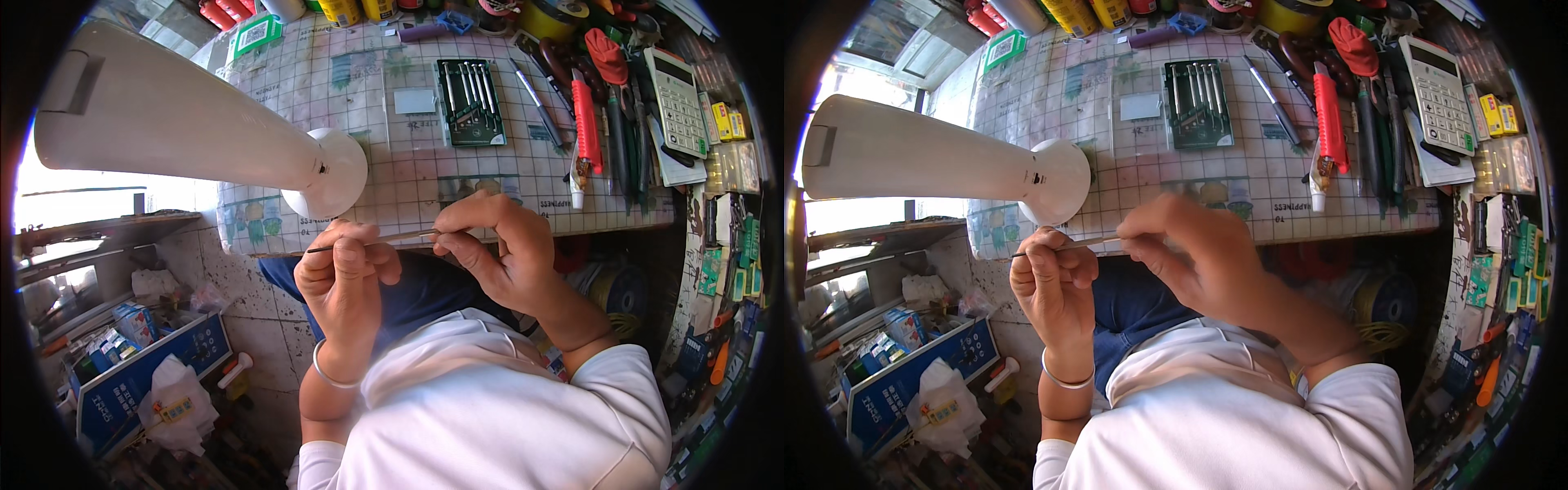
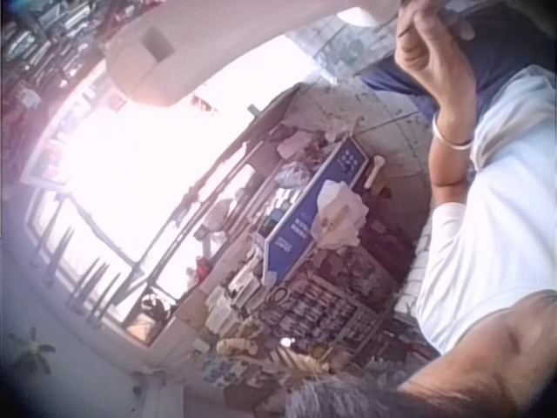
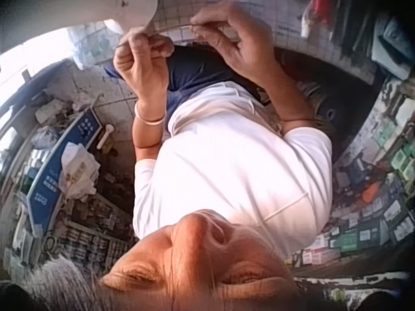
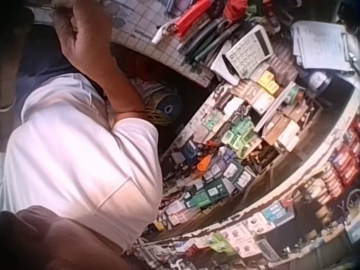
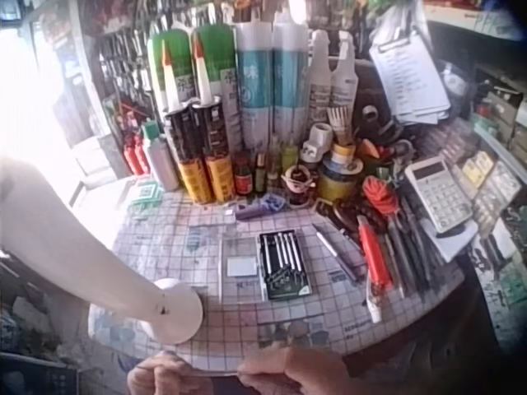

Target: The person assembles a white and green desk lamp by hand, inserting and tightening screws into the base and neck sections. They rotate the lamp to access different screw holes and use a small screwdriver to secure the components.

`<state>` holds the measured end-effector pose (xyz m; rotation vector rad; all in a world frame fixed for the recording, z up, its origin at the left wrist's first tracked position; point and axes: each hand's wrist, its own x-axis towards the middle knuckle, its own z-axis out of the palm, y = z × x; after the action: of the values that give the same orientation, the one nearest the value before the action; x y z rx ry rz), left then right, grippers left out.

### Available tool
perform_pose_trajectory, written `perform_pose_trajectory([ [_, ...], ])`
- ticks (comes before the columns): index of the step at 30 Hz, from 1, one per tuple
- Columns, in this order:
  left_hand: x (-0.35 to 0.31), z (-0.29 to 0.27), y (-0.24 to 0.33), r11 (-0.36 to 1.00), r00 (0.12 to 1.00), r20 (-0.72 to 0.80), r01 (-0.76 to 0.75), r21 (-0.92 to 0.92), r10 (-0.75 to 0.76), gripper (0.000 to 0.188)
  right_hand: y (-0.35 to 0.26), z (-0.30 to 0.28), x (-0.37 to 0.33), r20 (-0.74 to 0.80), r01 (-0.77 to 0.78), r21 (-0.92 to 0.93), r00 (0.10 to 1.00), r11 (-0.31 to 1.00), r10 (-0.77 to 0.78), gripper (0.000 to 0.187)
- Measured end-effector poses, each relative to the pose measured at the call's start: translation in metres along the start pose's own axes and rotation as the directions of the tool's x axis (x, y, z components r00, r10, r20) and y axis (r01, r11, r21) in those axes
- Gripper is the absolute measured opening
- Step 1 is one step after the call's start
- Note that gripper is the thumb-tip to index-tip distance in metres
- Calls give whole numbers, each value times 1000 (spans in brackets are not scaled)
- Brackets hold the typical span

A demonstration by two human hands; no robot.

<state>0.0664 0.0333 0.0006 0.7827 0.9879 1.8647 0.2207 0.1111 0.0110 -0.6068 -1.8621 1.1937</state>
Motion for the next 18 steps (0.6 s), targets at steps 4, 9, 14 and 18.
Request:
perform_pose_trajectory([
  [4, 0, 0, 0, 1000, 1000, 18, -13, -9, 13, 26, -3, 3, 0, -43, -30, 78, 999, 996, 34, 19],
  [9, -1, -1, 0, 1000, 999, 33, -15, -3, 15, 25, -3, -5, 2, 75, -16, -38, 997, 999, 18, 20],
  [14, -2, 4, 2, 1000, 998, -54, 17, -2, -17, 26, -3, -1, 4, 46, 17, -26, 999, 1000, -15, 30],
  [18, -3, 3, 2, 999, 999, -30, 13, -33, -14, 26, 2, -7, 4, 89, 77, -119, 994, 990, -66, 25],
])
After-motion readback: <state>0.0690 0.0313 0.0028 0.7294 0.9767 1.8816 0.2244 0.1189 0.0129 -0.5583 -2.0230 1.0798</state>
